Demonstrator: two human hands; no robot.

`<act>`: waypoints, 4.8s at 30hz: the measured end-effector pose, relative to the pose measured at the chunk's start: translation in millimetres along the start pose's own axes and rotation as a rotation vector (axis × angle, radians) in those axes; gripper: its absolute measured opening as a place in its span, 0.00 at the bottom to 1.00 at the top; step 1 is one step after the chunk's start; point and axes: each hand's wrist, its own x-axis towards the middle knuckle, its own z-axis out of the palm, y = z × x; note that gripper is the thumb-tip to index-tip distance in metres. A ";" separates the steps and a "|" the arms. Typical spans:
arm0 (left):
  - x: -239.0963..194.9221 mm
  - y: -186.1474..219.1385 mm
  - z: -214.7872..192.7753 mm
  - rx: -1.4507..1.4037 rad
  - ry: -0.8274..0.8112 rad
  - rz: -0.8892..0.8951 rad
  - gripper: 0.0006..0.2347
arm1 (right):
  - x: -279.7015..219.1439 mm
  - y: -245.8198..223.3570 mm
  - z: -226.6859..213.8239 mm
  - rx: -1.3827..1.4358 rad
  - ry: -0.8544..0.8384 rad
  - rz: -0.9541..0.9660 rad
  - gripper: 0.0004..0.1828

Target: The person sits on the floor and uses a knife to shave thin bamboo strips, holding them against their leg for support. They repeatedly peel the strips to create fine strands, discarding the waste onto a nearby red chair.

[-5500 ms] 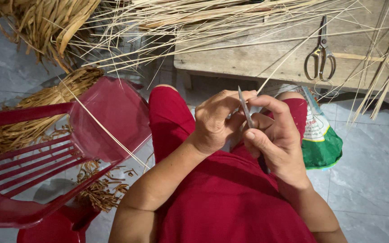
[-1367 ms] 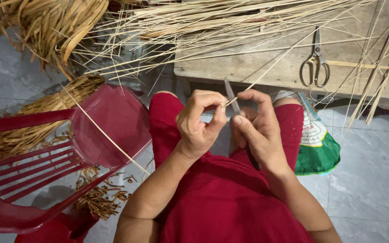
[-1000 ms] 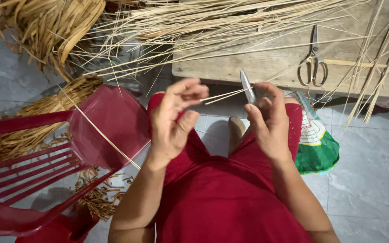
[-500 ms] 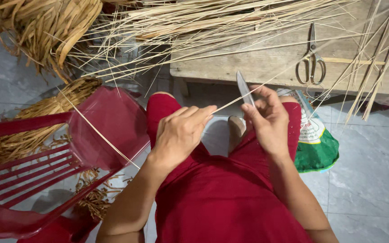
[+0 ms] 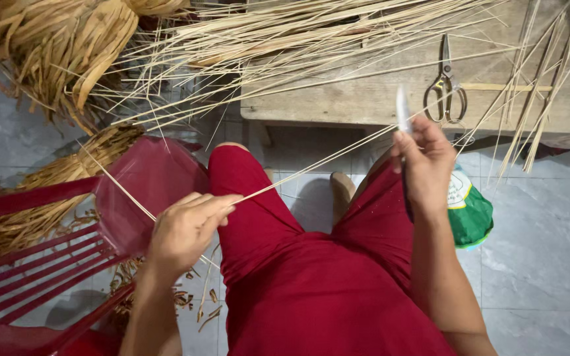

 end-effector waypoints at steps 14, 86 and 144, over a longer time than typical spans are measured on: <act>64.4 56.2 59.5 -0.021 0.084 0.202 0.22 | -34.1 -1.1 61.2 -0.115 -0.194 0.087 0.17; 76.6 42.0 100.6 -0.233 0.189 0.083 0.12 | -7.7 31.3 69.9 -0.129 -0.304 0.078 0.14; 26.8 11.6 49.3 -0.344 -0.218 -0.246 0.18 | 30.4 -28.1 -3.9 -0.140 -0.013 -0.036 0.13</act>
